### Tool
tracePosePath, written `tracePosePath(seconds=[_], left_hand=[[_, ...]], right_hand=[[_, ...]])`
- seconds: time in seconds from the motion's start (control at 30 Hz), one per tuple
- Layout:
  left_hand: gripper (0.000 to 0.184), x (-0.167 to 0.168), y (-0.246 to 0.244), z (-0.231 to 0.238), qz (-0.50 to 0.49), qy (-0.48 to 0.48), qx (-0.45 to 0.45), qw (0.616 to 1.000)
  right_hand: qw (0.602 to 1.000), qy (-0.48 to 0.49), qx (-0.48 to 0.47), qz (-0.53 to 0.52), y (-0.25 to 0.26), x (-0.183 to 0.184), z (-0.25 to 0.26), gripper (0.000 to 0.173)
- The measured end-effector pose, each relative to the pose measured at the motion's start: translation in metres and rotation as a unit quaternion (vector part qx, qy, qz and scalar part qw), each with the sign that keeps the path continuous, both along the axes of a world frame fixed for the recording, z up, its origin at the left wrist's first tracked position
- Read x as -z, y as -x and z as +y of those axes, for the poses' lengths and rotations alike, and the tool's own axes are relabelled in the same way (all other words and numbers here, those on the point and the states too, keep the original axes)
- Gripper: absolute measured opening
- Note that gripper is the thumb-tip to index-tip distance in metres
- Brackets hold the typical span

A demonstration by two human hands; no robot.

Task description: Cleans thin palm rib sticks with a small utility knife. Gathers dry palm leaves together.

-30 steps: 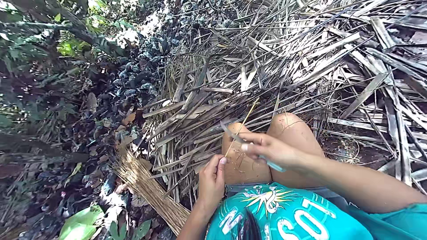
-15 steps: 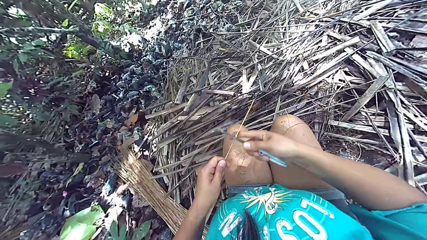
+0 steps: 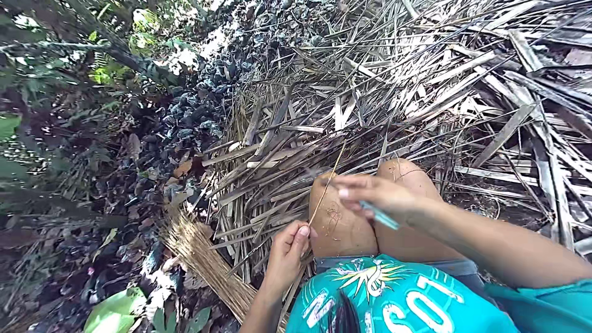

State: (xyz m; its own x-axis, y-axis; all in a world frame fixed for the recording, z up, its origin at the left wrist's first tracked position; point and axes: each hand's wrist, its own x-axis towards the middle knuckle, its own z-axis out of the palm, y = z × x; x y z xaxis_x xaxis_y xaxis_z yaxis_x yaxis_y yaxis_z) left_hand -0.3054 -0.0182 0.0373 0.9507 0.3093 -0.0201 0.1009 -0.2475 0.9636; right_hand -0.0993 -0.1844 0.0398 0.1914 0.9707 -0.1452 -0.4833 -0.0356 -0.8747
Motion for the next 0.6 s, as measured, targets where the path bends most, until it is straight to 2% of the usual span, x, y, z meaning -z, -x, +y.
tracePosePath(seconds=[0.1,0.17,0.23,0.33,0.4,0.47,0.53,0.6], left_hand=[[0.026,0.003,0.008,0.001,0.008,0.008,-0.01,1.0],[0.026,0.004,0.01,0.002,0.019,0.023,-0.026,0.999],[0.027,0.003,0.007,0.001,0.018,0.041,-0.032,0.998],[0.025,0.002,-0.002,-0.002,-0.001,0.042,-0.016,0.999],[0.023,0.003,-0.001,0.0,-0.01,0.037,0.002,0.999],[0.025,0.002,0.006,0.005,-0.005,0.038,0.013,0.999],[0.025,0.002,0.012,0.008,0.001,0.052,0.012,0.999],[0.026,0.003,0.014,0.009,0.004,0.074,0.005,0.997]], right_hand=[[0.981,-0.053,0.188,-0.002,-0.052,-0.001,-0.011,0.033],[0.964,-0.06,0.257,-0.013,-0.066,-0.007,-0.018,0.038],[0.982,-0.016,0.188,-0.017,-0.031,-0.011,-0.018,0.043],[0.998,0.043,-0.046,0.019,0.033,-0.008,-0.003,0.048],[0.996,0.031,-0.075,0.035,0.036,-0.001,0.005,0.037],[1.0,0.005,0.029,0.005,0.005,-0.003,0.002,0.029],[0.984,-0.058,0.165,0.005,-0.037,-0.002,-0.003,0.034],[0.97,-0.086,0.227,0.011,-0.053,-0.009,-0.009,0.038]])
